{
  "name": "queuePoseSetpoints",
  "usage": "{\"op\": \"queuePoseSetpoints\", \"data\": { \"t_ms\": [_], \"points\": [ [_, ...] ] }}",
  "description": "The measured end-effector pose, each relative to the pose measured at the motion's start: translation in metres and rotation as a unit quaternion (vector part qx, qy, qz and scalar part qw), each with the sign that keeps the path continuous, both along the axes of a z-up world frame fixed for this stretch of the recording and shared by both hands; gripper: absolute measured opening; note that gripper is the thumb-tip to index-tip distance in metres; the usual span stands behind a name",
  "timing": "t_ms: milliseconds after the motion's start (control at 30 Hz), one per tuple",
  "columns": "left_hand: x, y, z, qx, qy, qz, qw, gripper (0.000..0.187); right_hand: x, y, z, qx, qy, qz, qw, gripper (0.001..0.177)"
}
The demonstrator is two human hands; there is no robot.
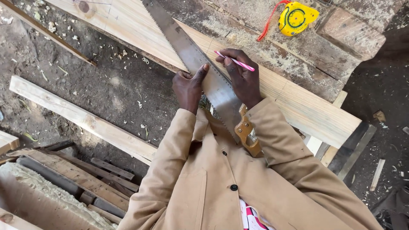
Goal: The person is using a pencil and various tools like a saw and ruler as guides to draw a complex design on a long wooden plank.
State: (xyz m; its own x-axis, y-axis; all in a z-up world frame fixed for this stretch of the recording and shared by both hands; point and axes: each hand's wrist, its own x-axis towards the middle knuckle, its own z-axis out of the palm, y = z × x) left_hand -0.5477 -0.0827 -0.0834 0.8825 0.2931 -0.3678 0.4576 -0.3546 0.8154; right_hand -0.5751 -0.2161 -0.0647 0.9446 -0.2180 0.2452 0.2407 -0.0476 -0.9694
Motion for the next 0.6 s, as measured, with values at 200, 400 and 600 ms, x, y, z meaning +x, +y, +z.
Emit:
{"op": "queuePoseSetpoints", "data": {
  "t_ms": [200,400,600],
  "points": [
    [0.002,0.001,0.002,0.0,0.015,-0.013,1.0,0.056,0.004,-0.009,-0.009,0.077,0.019,-0.004,0.997,0.024],
    [0.0,-0.004,0.007,-0.005,0.021,-0.007,1.0,0.056,0.01,-0.022,0.006,-0.097,-0.023,0.06,0.993,0.014],
    [0.001,-0.002,-0.002,0.011,0.02,-0.012,1.0,0.055,0.023,-0.021,0.005,-0.188,-0.097,0.092,0.973,0.016]
  ]
}}
